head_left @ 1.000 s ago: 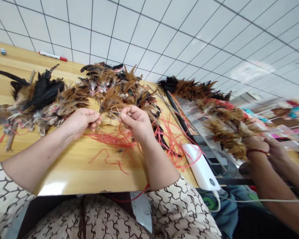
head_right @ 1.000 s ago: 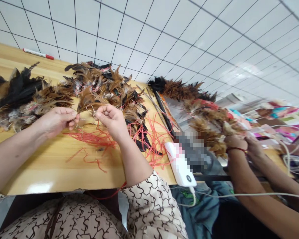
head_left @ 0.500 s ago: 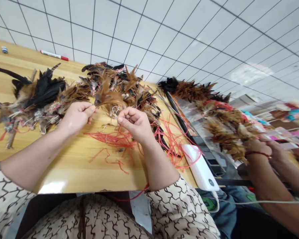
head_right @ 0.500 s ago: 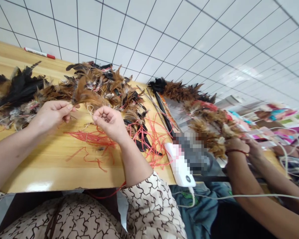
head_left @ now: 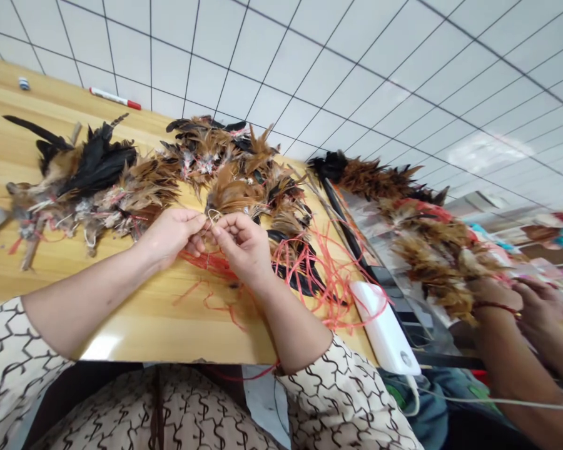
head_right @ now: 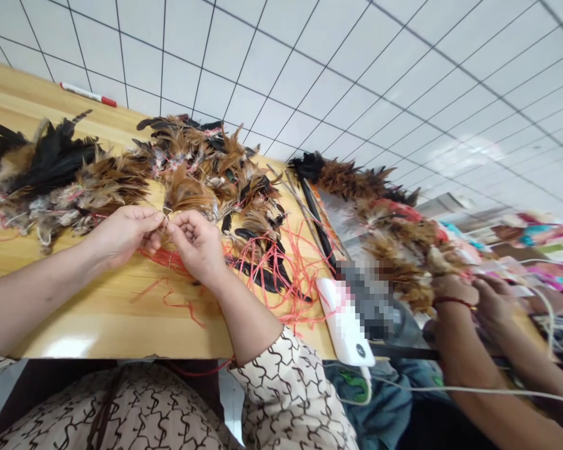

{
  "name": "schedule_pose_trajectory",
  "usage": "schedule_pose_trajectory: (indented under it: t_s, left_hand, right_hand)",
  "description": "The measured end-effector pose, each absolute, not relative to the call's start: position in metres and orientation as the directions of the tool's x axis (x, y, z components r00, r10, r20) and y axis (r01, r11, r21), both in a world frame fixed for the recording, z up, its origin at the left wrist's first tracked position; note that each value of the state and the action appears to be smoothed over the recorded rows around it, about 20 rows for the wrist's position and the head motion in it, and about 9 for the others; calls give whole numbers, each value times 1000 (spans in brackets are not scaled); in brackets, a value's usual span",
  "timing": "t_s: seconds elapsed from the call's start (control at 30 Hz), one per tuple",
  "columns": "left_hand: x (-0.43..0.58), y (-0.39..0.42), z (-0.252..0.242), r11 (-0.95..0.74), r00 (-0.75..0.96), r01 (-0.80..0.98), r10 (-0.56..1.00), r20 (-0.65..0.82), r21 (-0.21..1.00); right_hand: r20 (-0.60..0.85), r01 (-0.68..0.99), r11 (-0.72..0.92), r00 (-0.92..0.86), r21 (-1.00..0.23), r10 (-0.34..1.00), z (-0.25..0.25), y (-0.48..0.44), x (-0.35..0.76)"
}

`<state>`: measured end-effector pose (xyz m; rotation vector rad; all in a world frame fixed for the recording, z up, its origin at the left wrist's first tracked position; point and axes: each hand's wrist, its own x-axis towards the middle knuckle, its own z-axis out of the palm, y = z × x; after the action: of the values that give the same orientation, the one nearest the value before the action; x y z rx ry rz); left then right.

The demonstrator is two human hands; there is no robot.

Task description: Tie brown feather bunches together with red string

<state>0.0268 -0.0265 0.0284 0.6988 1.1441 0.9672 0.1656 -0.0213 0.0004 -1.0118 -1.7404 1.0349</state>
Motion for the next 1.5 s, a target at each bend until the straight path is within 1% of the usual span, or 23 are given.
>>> schedule_pose_trajectory:
  t_s: [0.13, 0.27, 0.53, 0.6, 0.73, 0.8, 0.9, 0.97, 1.07, 1.23, 1.33, 1.4, 1.5]
  left_hand:
    - [27, -27, 27, 465, 133, -229, 885, -446, 855]
    - [25, -27, 23, 443, 136, -198, 896, -423, 874]
    - [24, -26, 24, 351, 171, -159, 930, -325, 923]
    - [23, -25, 26, 343, 153, -133, 934, -323, 930]
    - [18, -20, 29, 341, 71, -111, 940, -335, 933]
    - [15, -17, 29, 311, 26, -111, 950, -310, 944]
    - [11, -13, 25, 250, -16, -82, 968, -252, 965]
    - [8, -12, 21, 196, -21, -14, 980, -196, 981]
    - [5, -12, 19, 107, -3, 154, 994, -108, 982]
    - [1, -11, 20, -79, 64, 419, 996, 57, 905]
    - [1, -11, 17, -177, 112, 530, 984, 138, 829]
    - [2, -11, 14, -247, 160, 596, 969, 189, 764]
    - [3, -12, 11, -337, 257, 679, 941, 219, 652]
  right_hand:
    - [261, 190, 322, -287, -927, 922, 2, -21, 166]
    - [279, 191, 335, -269, -922, 922, 5, -21, 167]
    - [216, 230, 269, -233, -935, 948, 5, -17, 170]
    - [186, 236, 244, -243, -941, 952, 5, -15, 172]
    - [138, 225, 217, -322, -950, 937, 10, -13, 178]
    - [79, 212, 183, -422, -960, 903, 15, -14, 182]
    - [-9, 180, 121, -589, -976, 808, 22, -16, 185]
    - [-1, 135, 110, -638, -985, 770, 26, -18, 187]
    - [51, 38, 97, -638, -995, 768, 28, -20, 188]
    - [114, -139, 38, -595, -990, 795, 30, -17, 194]
    - [150, -175, 61, -557, -983, 817, 32, -16, 197]
    - [168, -147, 105, -534, -984, 829, 35, -19, 197]
    - [207, -2, 235, -478, -972, 853, 43, -27, 197]
